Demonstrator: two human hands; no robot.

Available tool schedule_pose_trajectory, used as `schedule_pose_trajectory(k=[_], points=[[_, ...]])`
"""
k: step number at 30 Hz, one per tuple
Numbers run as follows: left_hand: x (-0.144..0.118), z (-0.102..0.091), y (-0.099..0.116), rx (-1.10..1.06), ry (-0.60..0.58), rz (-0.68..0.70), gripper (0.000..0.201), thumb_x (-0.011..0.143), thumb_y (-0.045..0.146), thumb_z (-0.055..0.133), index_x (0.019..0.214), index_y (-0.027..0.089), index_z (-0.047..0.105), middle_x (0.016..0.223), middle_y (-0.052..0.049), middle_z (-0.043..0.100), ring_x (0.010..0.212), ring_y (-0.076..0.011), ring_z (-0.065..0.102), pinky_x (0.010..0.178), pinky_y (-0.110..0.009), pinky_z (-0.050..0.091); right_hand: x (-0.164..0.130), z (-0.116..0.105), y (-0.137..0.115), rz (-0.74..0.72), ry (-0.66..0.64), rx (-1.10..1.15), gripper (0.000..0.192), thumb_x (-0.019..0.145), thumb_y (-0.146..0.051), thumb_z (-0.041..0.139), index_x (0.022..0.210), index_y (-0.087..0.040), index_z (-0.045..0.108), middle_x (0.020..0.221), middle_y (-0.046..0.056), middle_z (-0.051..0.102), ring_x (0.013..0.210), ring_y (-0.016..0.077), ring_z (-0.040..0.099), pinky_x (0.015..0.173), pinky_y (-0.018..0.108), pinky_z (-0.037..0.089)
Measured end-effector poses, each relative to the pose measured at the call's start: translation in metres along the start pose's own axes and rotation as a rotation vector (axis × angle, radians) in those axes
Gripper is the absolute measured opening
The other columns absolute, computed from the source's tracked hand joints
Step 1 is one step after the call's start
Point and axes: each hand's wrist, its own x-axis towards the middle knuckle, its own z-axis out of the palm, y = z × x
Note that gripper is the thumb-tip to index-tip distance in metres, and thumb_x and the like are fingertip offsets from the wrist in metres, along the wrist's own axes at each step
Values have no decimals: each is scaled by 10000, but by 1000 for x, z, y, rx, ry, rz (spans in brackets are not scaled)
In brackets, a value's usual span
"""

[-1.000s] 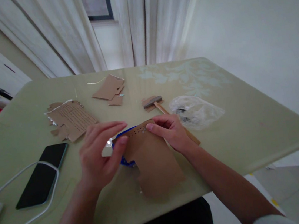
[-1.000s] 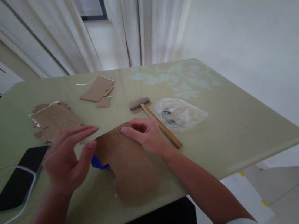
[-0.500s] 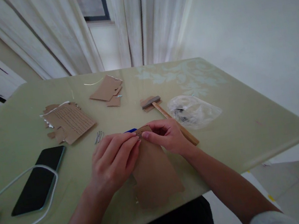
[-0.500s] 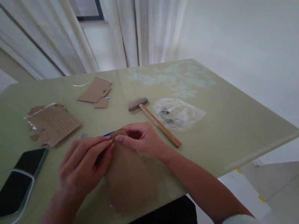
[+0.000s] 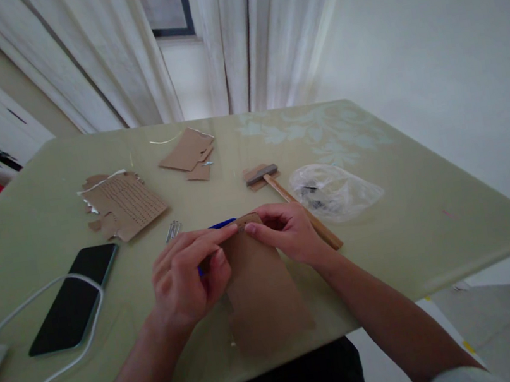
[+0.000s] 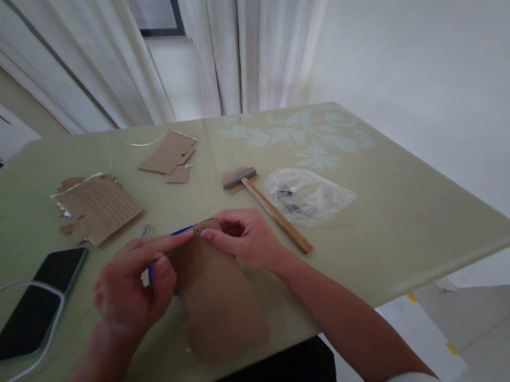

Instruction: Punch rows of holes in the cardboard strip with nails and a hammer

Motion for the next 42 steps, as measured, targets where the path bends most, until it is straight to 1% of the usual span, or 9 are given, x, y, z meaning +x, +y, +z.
schedule_pose_trajectory(k=[6, 11, 14, 16, 24, 27, 30, 35, 42], points=[[4, -14, -35, 96, 259, -506, 162, 1114, 370, 586, 1207, 243, 624, 931, -17, 852, 824, -227, 821, 744, -381, 617, 4, -6, -1, 17, 75, 39, 340, 891, -533, 893, 866, -199, 831, 758, 16, 730, 644, 148, 615, 563, 251, 484], [0, -35, -93, 669, -167, -785, 293, 1056, 468, 582, 1074, 237, 761, 864, -109, 804, 854, -372, 786, 719, -496, 546, 5, -9, -1, 33, 114, 53, 360, 893, -527, 896, 787, -199, 790, 688, -11, 660, 591, 121, 539, 525, 240, 406], [-3, -34, -106, 750, -434, -931, 383, 1052, 450, 516, 1075, 191, 798, 1014, -242, 811, 932, -458, 785, 722, -533, 556, 6, -8, 1, 42, 114, 59, 405, 883, -534, 904, 728, -196, 744, 656, -19, 612, 573, 116, 498, 509, 244, 359], [-4, -29, -106, 728, -501, -946, 397, 1053, 421, 490, 1090, 177, 801, 1067, -267, 810, 960, -469, 788, 753, -549, 571, 6, -7, 2, 42, 105, 75, 396, 882, -521, 907, 728, -192, 750, 663, -14, 621, 575, 117, 504, 510, 245, 358], [-5, -17, -109, 629, -503, -907, 380, 1034, 395, 514, 1081, 165, 814, 1087, -242, 827, 1021, -464, 777, 830, -552, 589, 6, -8, 4, 50, 85, 172, 335, 863, -495, 939, 813, -183, 827, 723, 1, 714, 596, 111, 585, 527, 220, 426], [-1, -13, -100, 480, -305, -769, 344, 1034, 387, 545, 1088, 177, 812, 1053, -177, 835, 983, -378, 774, 872, -495, 591, 7, -9, 7, 70, 72, 241, 331, 840, -500, 969, 858, -194, 844, 794, 15, 772, 649, 121, 654, 570, 213, 493], [5, -7, -74, 105, -37, -447, 282, 1056, 388, 598, 1128, 212, 806, 1051, -95, 833, 952, -262, 756, 889, -400, 589, 6, -10, 10, 62, 53, 314, 312, 821, -470, 1001, 917, -216, 847, 851, 13, 810, 702, 127, 712, 650, 214, 562], [8, 1, -34, -303, -131, -50, 233, 1013, 340, 725, 1213, 244, 797, 1133, -70, 840, 965, -220, 751, 861, -374, 588, 4, -12, 6, 50, -83, 306, 255, 875, -412, 976, 966, -221, 834, 840, 2, 802, 712, 125, 714, 678, 216, 580], [1, 7, -33, -308, -101, 14, 264, 1113, 443, 640, 1091, 235, 801, 1028, -47, 815, 898, -195, 705, 854, -380, 556, -2, -11, 5, 35, -192, 346, 203, 924, -369, 940, 1025, -222, 843, 907, 10, 820, 748, 113, 727, 704, 200, 581]])
